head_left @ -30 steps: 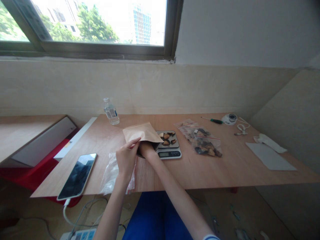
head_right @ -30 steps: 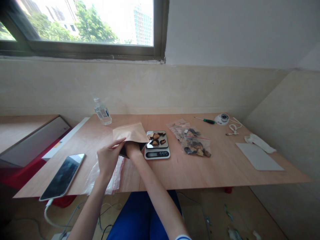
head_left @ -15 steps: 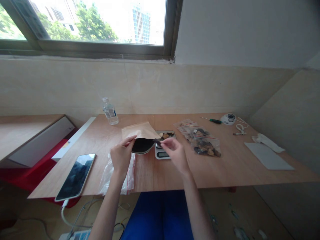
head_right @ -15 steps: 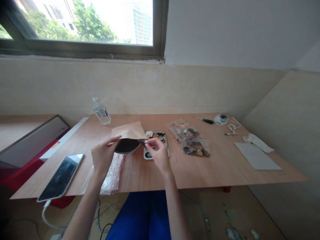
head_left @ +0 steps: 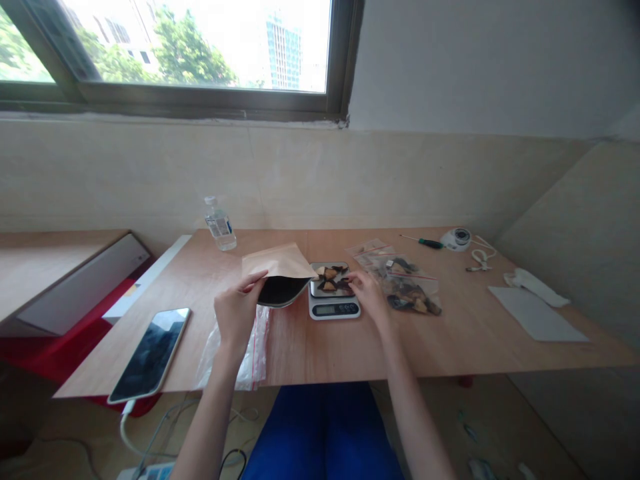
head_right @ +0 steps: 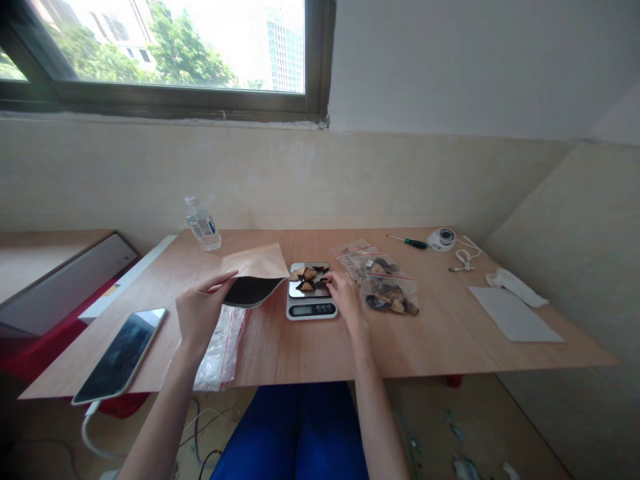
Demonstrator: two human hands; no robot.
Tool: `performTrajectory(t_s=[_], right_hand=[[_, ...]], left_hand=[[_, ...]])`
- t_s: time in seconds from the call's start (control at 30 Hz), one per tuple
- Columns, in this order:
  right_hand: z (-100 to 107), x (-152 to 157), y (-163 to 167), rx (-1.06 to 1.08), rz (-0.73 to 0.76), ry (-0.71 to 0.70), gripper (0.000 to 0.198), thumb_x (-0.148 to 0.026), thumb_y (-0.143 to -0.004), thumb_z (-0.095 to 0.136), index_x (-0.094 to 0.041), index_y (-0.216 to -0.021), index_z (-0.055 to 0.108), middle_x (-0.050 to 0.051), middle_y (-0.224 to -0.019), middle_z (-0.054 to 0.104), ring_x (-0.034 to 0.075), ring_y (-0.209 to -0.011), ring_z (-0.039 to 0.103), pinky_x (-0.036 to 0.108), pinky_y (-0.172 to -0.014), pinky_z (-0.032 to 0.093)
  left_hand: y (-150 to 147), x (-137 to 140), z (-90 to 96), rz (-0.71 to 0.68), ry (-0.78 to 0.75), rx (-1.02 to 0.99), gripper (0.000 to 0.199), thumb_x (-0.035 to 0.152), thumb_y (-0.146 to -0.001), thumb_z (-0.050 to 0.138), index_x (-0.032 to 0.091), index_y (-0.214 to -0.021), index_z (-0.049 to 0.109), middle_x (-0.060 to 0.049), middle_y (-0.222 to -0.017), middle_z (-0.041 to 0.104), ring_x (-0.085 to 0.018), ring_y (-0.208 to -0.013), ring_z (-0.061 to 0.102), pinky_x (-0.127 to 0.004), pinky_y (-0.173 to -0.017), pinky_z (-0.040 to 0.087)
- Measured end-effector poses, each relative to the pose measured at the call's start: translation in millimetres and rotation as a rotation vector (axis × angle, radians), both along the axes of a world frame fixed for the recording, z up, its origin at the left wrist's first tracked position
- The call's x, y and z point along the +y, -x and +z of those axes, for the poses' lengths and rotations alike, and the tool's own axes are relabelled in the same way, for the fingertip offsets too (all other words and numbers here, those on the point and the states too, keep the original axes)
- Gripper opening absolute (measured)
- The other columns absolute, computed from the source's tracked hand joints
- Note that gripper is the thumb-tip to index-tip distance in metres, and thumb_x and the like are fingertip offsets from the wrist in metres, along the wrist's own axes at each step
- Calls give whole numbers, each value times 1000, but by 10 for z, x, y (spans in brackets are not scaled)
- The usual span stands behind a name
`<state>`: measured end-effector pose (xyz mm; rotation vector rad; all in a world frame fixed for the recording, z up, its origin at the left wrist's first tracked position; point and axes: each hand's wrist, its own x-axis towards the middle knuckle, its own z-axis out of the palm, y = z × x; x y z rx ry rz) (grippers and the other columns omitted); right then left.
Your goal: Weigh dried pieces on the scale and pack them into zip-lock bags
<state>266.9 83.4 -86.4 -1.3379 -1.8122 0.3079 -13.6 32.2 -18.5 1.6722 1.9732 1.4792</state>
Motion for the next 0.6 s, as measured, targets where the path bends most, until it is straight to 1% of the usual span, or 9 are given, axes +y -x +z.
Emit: performTrajectory(t_s=[0.07, 0.17, 0.2, 0.3, 0.37, 0.43, 0.5, 0.57, 0.6], right_hand=[[75, -29, 26, 22, -13, -57, 18, -17, -82, 50, -19, -92, 65, 7, -94, 67, 21, -88, 60, 36, -80, 47], [234, -234, 205, 147, -28, -135, 19, -19, -86, 47, -19, -94, 64, 7, -93, 65, 19, -83, 60, 30, -73, 48], [299, -334, 303, 196, -6, -149, 19, -19, -88, 46, -19, -94, 64, 6, -92, 65, 18, -82, 60, 29, -72, 48], [489, -629, 673, 274, 191, -139, 22, -15, -89, 42, -20, -95, 63, 5, -92, 65, 16, -88, 60, 27, -76, 49], [572, -746, 933, 210, 340, -100, 27, -11, -89, 40, -20, -102, 62, 5, -99, 65, 15, -96, 60, 28, -86, 48], [600, -759, 1164, 69, 417, -33, 34, -6, -88, 38, -17, -110, 61, 7, -110, 64, 16, -107, 56, 30, -96, 44], [584, -668, 1351, -103, 411, 85, 37, -2, -86, 38, -14, -112, 61, 10, -115, 63, 19, -111, 55, 31, -97, 43], [558, -504, 1503, -235, 371, 222, 33, -3, -85, 42, -12, -110, 62, 13, -110, 65, 22, -105, 59, 33, -91, 46], [551, -408, 1569, -269, 354, 268, 30, -4, -85, 45, -11, -109, 62, 13, -108, 66, 22, -102, 61, 34, -88, 48]], left_hand=[[-5, 1, -6, -7, 3, 1, 20, 34, -80, 60, 28, -93, 74, 2, -83, 75, -20, -81, 70, -26, -73, 51], [-39, -7, -19, -13, 13, 8, 20, 34, -80, 60, 29, -93, 73, 2, -84, 75, -20, -80, 70, -26, -71, 51], [-56, -12, -22, -14, 19, 14, 19, 34, -80, 60, 30, -93, 73, 2, -83, 75, -20, -80, 70, -26, -70, 50], [-105, -27, -20, -25, 45, 23, 19, 33, -79, 61, 29, -92, 74, 2, -81, 75, -20, -78, 71, -25, -67, 50], [-123, -35, -15, -42, 54, 16, 19, 32, -79, 61, 28, -92, 74, 2, -81, 75, -19, -77, 71, -25, -67, 50], [-125, -43, -17, -52, 54, 2, 18, 32, -79, 61, 28, -91, 74, 2, -82, 75, -19, -77, 71, -25, -67, 50], [-119, -54, -29, -51, 55, -9, 18, 32, -78, 61, 28, -90, 74, 2, -82, 75, -19, -77, 71, -24, -67, 50], [-112, -72, -51, -58, 59, -20, 18, 32, -78, 61, 28, -91, 74, 3, -82, 75, -19, -77, 71, -24, -66, 50], [-108, -84, -63, -67, 61, -24, 18, 32, -78, 61, 28, -91, 74, 3, -83, 75, -19, -78, 71, -24, -66, 51]])
